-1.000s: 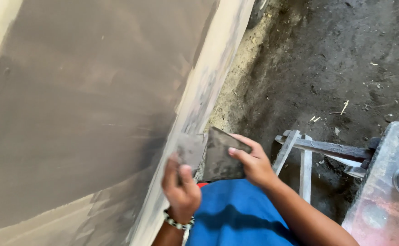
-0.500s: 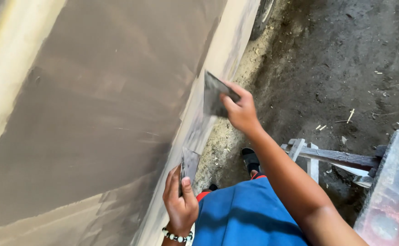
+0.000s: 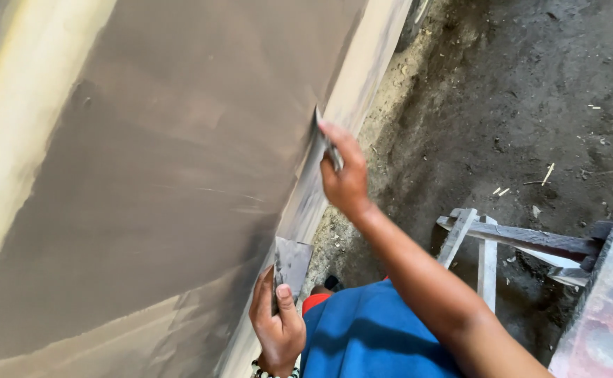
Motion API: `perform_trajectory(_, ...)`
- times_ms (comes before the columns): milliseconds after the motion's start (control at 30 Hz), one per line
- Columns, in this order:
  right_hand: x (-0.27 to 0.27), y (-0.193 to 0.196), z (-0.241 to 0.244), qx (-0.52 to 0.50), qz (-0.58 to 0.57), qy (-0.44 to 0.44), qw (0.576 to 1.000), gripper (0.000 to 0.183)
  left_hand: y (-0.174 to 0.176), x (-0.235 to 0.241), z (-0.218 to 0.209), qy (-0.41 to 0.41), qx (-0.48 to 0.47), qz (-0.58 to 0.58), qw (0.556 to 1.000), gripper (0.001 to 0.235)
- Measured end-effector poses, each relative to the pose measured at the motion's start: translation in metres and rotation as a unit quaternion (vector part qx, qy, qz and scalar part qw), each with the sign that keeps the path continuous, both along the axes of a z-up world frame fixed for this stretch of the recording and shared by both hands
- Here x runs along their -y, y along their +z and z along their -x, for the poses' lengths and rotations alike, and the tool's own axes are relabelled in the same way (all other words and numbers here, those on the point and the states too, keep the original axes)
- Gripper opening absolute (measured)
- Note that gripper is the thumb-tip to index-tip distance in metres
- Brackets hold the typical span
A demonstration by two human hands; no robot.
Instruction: The person scoops a gray paste from a can onto a metal mixing board using a wooden stick. They then use a putty knife to spread the paste onto the side panel of a vehicle, smoothing it over a large area. The person periodically returns to the mixing board to gather more paste before continuing to apply it to the vehicle's surface.
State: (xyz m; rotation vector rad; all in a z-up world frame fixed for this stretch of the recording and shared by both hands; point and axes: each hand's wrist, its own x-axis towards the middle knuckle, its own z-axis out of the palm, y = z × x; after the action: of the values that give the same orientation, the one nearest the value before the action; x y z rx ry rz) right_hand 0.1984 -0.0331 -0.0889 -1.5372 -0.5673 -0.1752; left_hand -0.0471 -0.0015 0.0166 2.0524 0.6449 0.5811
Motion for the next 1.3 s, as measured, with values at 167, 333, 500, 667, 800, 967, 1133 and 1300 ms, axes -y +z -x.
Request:
perform_trajectory(167, 0.015, 0.003, 0.042, 0.082, 0.031, -0.025, 0.996, 0.049, -0.002, -0.004, -0.006, -0.021, 0.006, 0.035, 0.999, 0.032)
perform_trajectory(333, 0.035, -0.03, -0.015, -0.111, 0.033, 0.02, 0.993, 0.045, -0.014, -0.007, -0.002, 0.018, -0.024, 0.027, 0.999, 0.036)
perform_trajectory(500, 0.026, -0.007, -0.059, -0.132, 0.025, 0.02, 0.991, 0.05, -0.01, -0.005, -0.005, -0.01, -0.009, 0.01, 1.0, 0.036)
perform_trajectory(667, 0.009, -0.016, -0.026, 0.007, 0.01, 0.012, 1.0, 0.049, -0.014, -0.009, -0.005, -0.029, 0.008, 0.007, 1.0, 0.035)
perform_trajectory(800, 0.017, 0.013, 0.041, 0.078, 0.022, -0.002, 0.997, 0.058, -0.012, -0.01, -0.001, -0.011, -0.044, 0.049, 0.998, 0.037)
perform_trajectory(967, 0.041, 0.016, 0.056, 0.014, 0.041, 0.099, 0.994, 0.064, -0.026, -0.012, 0.005, -0.046, 0.001, -0.002, 0.999, 0.036)
perform_trajectory(1133, 0.03, -0.003, 0.023, -0.026, 0.011, 0.01, 1.0, 0.057, -0.021, -0.014, 0.019, -0.029, -0.012, 0.005, 1.0, 0.035)
perform_trajectory(1300, 0.017, 0.012, 0.073, 0.077, 0.007, 0.03, 0.997, 0.058, -0.026, -0.019, 0.035, 0.017, -0.048, 0.081, 0.995, 0.036)
